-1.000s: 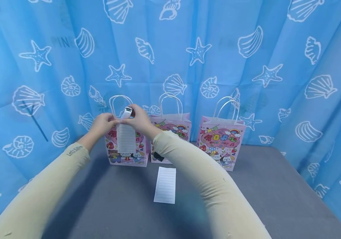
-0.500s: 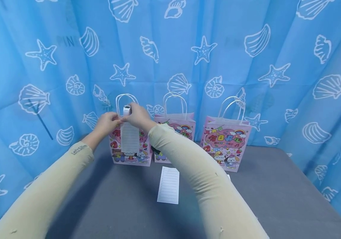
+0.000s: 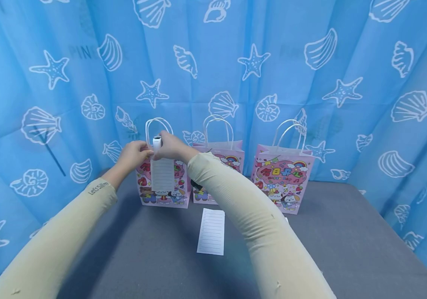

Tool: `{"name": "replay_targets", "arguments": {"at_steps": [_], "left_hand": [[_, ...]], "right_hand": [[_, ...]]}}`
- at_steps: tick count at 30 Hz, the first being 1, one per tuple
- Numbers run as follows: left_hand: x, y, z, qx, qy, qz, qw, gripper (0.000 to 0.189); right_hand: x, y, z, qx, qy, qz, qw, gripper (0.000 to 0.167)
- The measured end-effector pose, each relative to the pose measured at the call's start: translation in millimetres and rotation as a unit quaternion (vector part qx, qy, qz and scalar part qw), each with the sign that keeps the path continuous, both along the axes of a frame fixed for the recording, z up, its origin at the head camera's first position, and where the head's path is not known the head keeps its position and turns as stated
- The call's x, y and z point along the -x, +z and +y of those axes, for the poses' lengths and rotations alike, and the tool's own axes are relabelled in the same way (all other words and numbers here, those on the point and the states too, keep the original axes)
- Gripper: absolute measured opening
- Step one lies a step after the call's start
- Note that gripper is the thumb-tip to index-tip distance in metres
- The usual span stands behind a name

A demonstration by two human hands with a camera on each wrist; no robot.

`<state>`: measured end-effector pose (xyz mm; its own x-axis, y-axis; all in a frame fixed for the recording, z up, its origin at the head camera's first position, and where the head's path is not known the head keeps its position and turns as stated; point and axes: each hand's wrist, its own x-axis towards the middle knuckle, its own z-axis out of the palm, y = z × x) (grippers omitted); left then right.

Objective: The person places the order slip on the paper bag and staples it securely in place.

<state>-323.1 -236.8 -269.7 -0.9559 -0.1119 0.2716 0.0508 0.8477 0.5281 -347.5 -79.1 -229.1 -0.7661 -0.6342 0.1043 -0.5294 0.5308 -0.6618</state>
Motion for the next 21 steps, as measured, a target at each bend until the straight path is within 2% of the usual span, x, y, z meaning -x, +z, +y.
{"name": "replay_targets", "arguments": {"at_steps": [4, 9, 21], "left_hand": [[0.3, -0.1, 1.6, -0.005, -0.004, 0.0, 1.0, 0.023], [-0.2, -1.2, 2.2, -0.006, -0.001, 0.005, 1.0, 0.024], [-0.2, -1.8, 1.4, -0.004, 0.001, 0.008, 1.0, 0.024]], "right_hand": [[2.5, -0.3, -1.4, -0.007, -0.016, 0.011, 0.9998, 0.068], [4.6, -2.5, -4.9, -0.016, -0.048, 0.044, 0.9978, 0.071], [1.8, -9.9, -6.9, -0.021, -0.052, 0.114, 0.9919, 0.056]]}}
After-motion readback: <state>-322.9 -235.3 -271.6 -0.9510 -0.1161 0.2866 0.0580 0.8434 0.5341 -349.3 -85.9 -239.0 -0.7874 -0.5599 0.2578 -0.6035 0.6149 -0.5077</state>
